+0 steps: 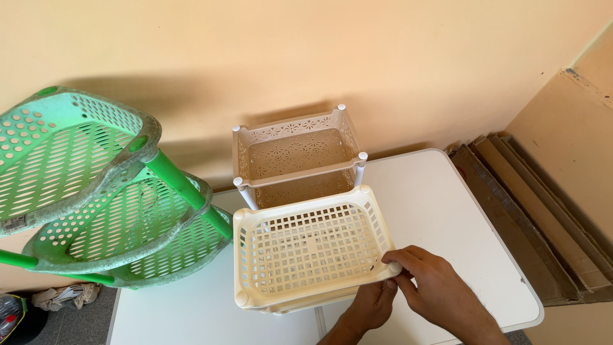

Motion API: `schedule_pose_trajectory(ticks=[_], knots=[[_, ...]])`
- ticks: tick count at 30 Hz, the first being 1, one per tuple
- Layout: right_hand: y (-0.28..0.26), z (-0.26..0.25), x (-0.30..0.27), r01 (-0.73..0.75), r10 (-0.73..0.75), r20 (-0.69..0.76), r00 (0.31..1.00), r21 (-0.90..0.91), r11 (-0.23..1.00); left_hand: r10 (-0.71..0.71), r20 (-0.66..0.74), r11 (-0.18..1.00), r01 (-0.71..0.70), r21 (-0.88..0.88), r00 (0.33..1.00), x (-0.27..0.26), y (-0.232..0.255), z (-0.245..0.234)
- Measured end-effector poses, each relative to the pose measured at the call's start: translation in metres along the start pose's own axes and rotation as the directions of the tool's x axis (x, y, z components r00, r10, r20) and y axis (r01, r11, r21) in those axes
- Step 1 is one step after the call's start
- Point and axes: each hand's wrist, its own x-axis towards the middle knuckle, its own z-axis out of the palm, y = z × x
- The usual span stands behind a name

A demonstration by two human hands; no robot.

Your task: The person disassembles a white plastic three-tier storage rack by removing the top basket and detaching the vertical support poles. They then reassemble the rack by inserting the poles into the bottom basket and placing the top basket back on top.

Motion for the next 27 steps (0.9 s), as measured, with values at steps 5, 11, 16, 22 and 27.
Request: schedule_pose_trajectory(ticks=[5,11,16,22,27], knots=[[-0.001,0.003,-0.002,0.010,-0.011,-0.014,1.000,-0.089,0.996,0.002,-0.072,0.996,0.005,0.094,0.997,0.003,-0.004,0.007],[-0.008,0.007,-0.005,-0.074,0.072,-0.018,0.997,-0.137,0.988,-0.168,-0.131,0.986,0.167,-0.016,0.977,0.003,-0.007,0.015],[-0.008,0.005,-0.004,-0.055,0.053,-0.027,0.998,-0.115,0.992,-0.054,-0.153,0.998,0.050,-0.028,0.987,0.007,-0.003,0.015],[-0.002,0.005,-0.005,-0.025,0.022,-0.039,0.999,-0.074,0.997,-0.014,-0.159,0.998,0.004,-0.067,0.987,0.004,0.006,0.016],[-0.004,-0.004,-0.007,-0.078,0.079,0.025,0.997,-0.016,0.997,-0.022,-0.144,0.992,0.039,0.120,0.989,-0.001,0.038,0.001]])
